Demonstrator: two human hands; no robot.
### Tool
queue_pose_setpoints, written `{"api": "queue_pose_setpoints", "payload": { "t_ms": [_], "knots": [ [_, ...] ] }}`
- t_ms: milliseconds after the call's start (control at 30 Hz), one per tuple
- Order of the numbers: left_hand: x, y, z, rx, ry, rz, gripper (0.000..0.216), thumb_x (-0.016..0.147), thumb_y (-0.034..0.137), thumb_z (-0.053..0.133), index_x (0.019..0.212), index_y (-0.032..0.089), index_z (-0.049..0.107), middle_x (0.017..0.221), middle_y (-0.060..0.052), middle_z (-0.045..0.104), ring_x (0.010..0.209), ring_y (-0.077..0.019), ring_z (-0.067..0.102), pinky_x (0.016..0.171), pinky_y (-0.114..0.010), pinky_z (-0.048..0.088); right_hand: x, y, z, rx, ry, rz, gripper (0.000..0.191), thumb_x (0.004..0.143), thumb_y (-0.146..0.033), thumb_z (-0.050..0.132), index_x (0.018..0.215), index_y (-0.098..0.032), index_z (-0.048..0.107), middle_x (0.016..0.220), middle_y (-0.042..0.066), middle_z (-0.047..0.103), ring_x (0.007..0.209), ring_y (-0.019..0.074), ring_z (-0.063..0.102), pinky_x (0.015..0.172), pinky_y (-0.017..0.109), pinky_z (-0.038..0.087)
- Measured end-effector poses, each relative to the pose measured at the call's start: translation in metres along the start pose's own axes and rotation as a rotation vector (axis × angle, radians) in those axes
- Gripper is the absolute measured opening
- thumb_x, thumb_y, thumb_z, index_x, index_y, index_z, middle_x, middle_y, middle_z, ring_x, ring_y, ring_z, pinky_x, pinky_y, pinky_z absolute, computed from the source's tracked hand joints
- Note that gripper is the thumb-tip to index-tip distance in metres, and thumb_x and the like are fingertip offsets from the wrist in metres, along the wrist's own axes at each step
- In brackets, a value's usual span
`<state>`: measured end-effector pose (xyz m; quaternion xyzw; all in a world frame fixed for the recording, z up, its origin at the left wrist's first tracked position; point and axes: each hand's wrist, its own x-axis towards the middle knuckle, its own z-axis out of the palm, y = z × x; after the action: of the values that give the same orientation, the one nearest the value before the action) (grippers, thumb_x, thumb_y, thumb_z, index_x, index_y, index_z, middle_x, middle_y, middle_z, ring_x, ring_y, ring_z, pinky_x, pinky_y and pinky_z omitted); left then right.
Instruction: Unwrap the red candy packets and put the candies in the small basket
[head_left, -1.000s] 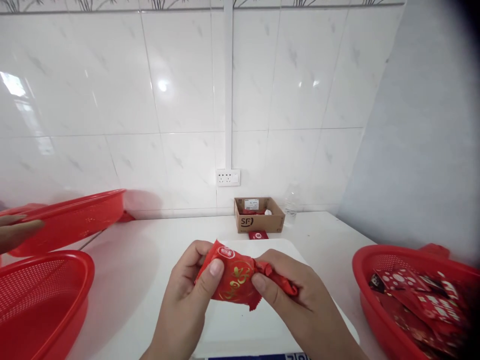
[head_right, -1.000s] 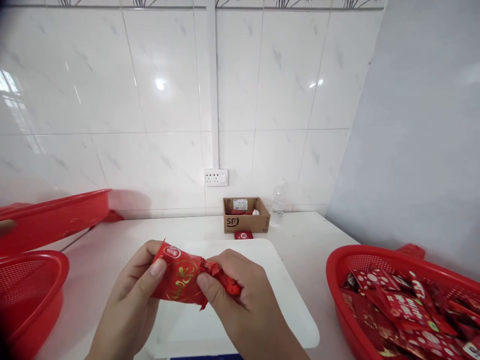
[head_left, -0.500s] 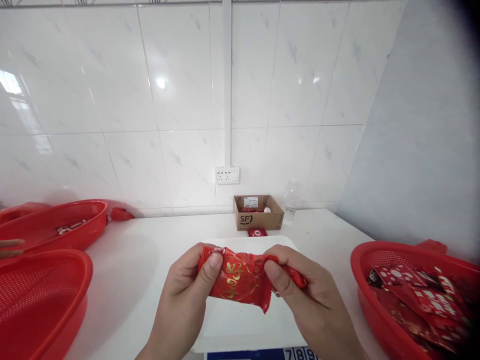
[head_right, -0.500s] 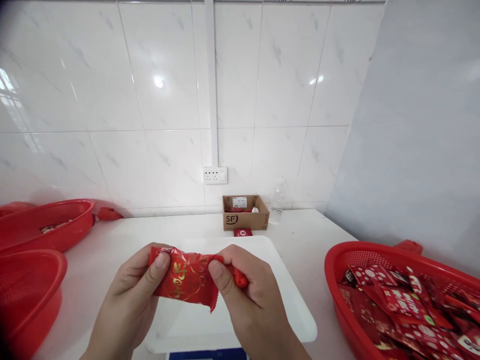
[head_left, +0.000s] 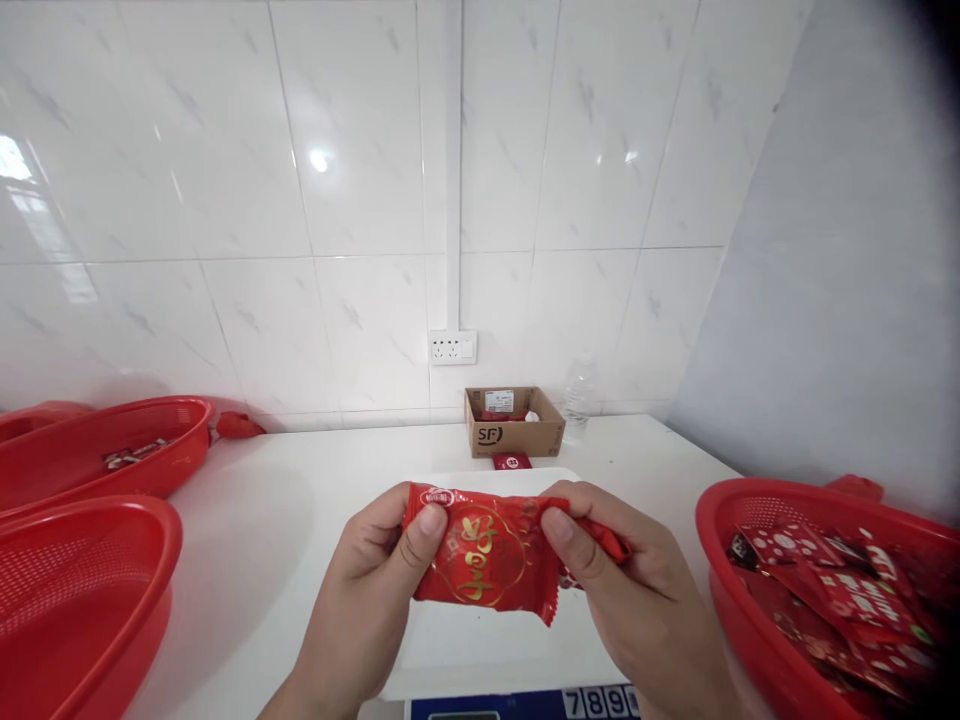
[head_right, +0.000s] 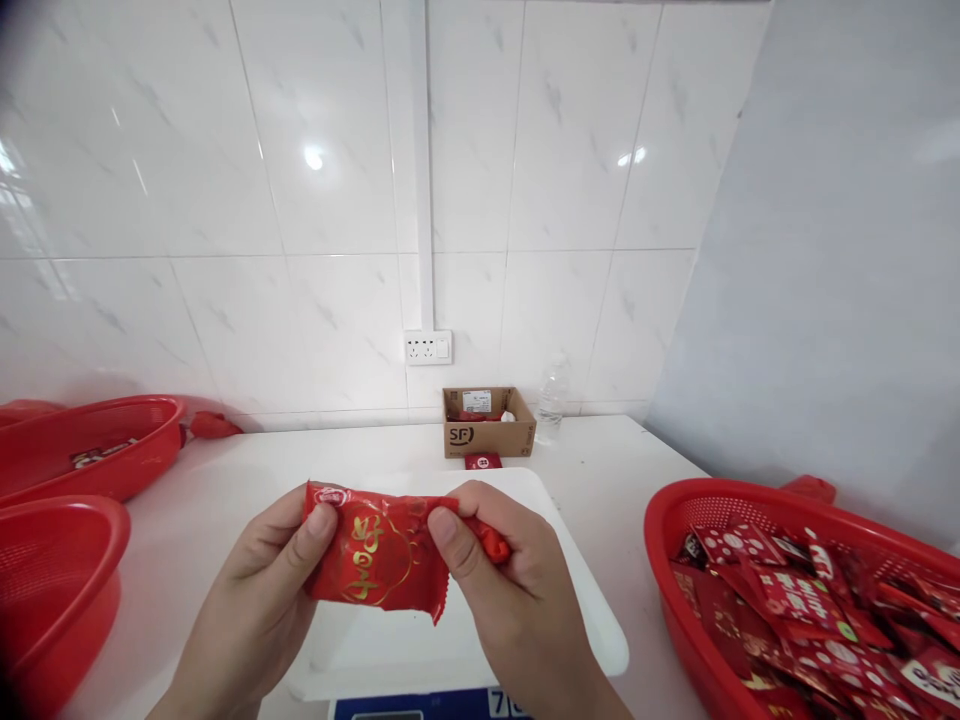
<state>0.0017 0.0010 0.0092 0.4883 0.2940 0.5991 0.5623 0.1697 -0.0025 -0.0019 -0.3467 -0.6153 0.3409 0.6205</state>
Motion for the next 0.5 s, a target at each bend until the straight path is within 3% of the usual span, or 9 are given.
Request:
{"api": "queue_pose_setpoints", "payload": {
  "t_ms": [267, 367, 500],
  "knots": [
    [-0.002, 0.001, -0.001, 0.044, -0.219, -0.069, 0.022, 0.071, 0.034, 0.082, 0.084, 0.019, 0.074, 0.074, -0.002, 0.069, 0.066, -0.0131, 0.06, 0.061, -0.021, 0.05, -0.001, -0.008, 0.0, -0.055, -0.006, 0.034, 0.038, 0.093, -0.045, 0.055, 0.065, -0.02, 0.054, 0.058, -0.003, 0.044, 0.054, 0.0137, 0.038, 0.049, 0.025, 0.033],
    [-0.001, -0.002, -0.001, 0.019, -0.197, -0.058, 0.015, 0.073, 0.032, 0.081, 0.079, 0.019, 0.075, 0.068, 0.0, 0.069, 0.062, -0.0106, 0.057, 0.059, -0.019, 0.048, 0.002, -0.011, -0.002, -0.069, -0.028, 0.039, 0.038, 0.092, -0.048, 0.056, 0.066, -0.02, 0.057, 0.058, -0.002, 0.048, 0.054, 0.0136, 0.042, 0.049, 0.024, 0.037],
    [0.0, -0.002, -0.003, 0.011, -0.155, -0.03, 0.015, 0.074, 0.03, 0.08, 0.085, 0.022, 0.075, 0.07, 0.001, 0.07, 0.067, -0.0132, 0.062, 0.064, -0.021, 0.051, 0.006, -0.01, -0.004, -0.093, -0.158, 0.045, 0.041, 0.087, -0.058, 0.058, 0.076, -0.019, 0.065, 0.064, 0.001, 0.059, 0.059, 0.0153, 0.051, 0.055, 0.026, 0.045]
  ]
}}
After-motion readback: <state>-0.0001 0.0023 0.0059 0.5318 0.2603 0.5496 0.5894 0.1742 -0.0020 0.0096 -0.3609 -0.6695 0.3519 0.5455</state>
